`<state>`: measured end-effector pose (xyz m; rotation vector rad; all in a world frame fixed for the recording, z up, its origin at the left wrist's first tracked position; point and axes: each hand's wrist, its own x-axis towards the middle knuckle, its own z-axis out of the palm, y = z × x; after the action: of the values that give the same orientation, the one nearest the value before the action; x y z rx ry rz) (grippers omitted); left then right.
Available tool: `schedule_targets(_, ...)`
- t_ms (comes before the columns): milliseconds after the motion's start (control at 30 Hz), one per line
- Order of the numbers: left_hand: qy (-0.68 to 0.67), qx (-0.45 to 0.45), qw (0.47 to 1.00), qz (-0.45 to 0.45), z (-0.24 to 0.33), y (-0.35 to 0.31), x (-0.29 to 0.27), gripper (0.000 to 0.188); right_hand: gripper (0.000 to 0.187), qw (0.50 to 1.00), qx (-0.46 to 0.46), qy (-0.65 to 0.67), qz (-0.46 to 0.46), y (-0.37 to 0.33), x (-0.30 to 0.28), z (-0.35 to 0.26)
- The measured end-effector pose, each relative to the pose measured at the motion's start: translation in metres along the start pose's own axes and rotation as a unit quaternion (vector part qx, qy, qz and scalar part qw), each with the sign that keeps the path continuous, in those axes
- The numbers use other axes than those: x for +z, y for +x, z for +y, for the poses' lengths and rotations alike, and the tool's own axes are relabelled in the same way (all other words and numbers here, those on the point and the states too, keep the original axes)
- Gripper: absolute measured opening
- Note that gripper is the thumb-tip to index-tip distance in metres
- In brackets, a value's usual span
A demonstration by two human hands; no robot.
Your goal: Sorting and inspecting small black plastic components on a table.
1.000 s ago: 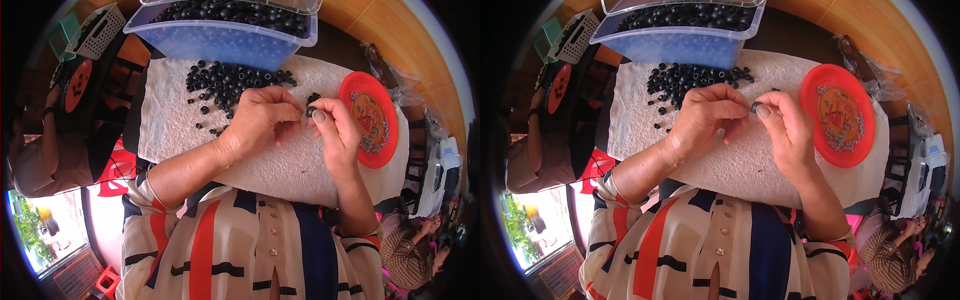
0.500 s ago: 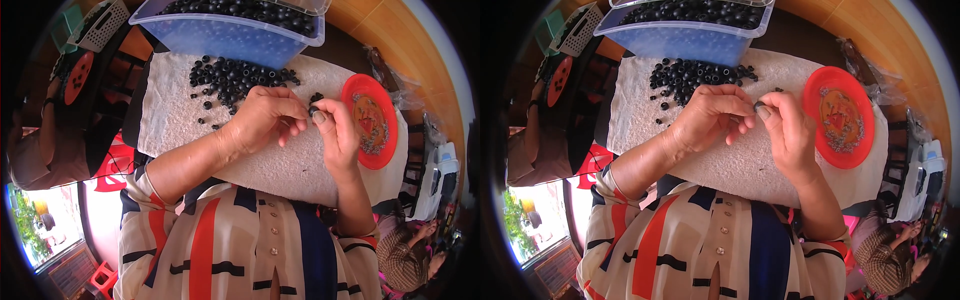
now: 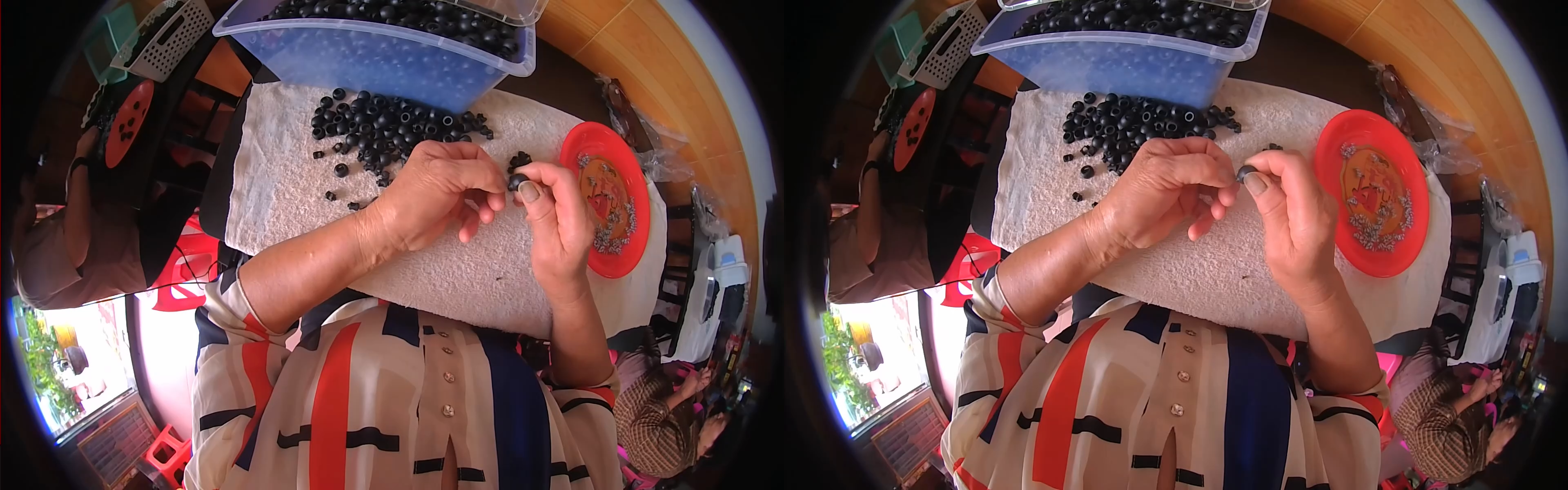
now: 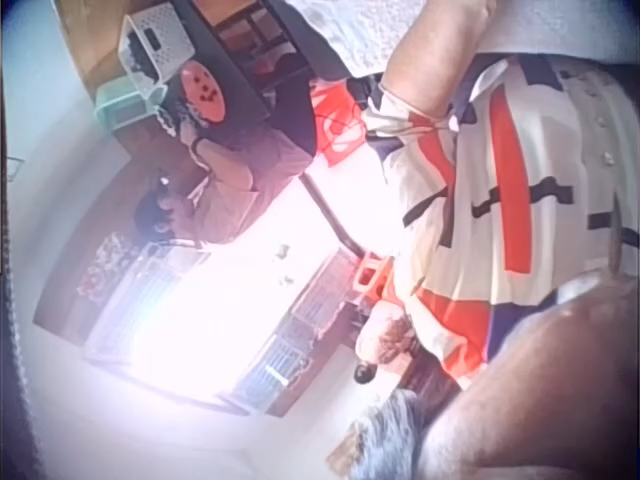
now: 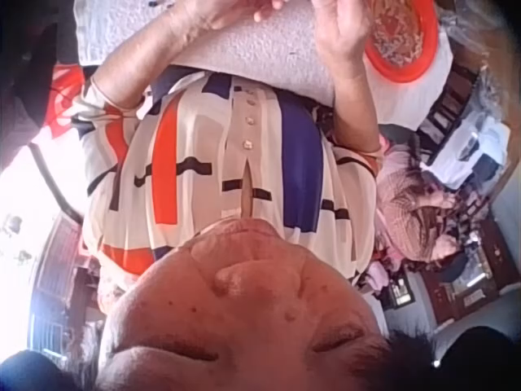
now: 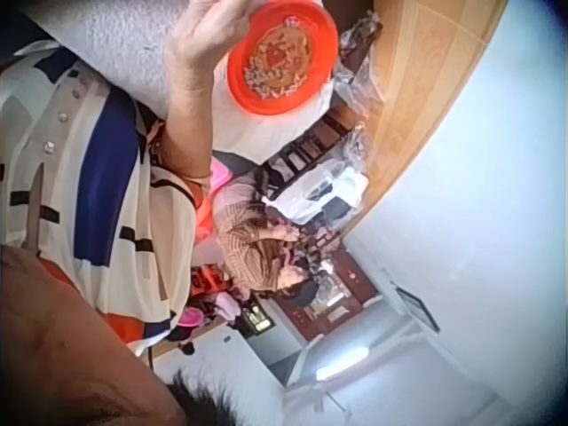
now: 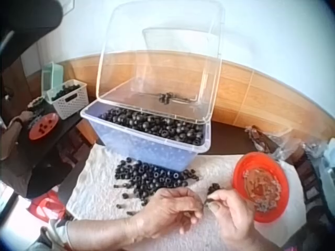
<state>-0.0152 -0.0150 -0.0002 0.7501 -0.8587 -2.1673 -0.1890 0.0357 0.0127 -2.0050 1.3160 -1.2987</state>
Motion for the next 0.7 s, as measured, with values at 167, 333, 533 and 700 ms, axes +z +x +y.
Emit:
schedule_targets(167,0.0,-0.014,1.0,-0.006,0.0033,-0.0021,0.0019,0.012,0.008,0.999,-0.032,-0.022,0.003,0.0016,0.0005,0.0049)
schedule_targets(333,0.014,-0.019,1.0,-0.006,0.0044,-0.0016,0.0006,0.012,0.008,0.997,-0.06,-0.05,-0.004,0.0027,0.001,0.0031)
schedule_targets(533,0.007,-0.026,1.0,-0.015,0.0054,-0.0024,-0.001,0.009,0.007,0.999,-0.037,-0.018,0.02,-0.0017,0.0012,0.0024)
schedule_targets(700,0.1,0.024,0.994,0.028,0.0049,-0.0044,-0.0005,0.01,0.008,0.998,0.031,-0.019,0.048,0.002,-0.0039,0.0031)
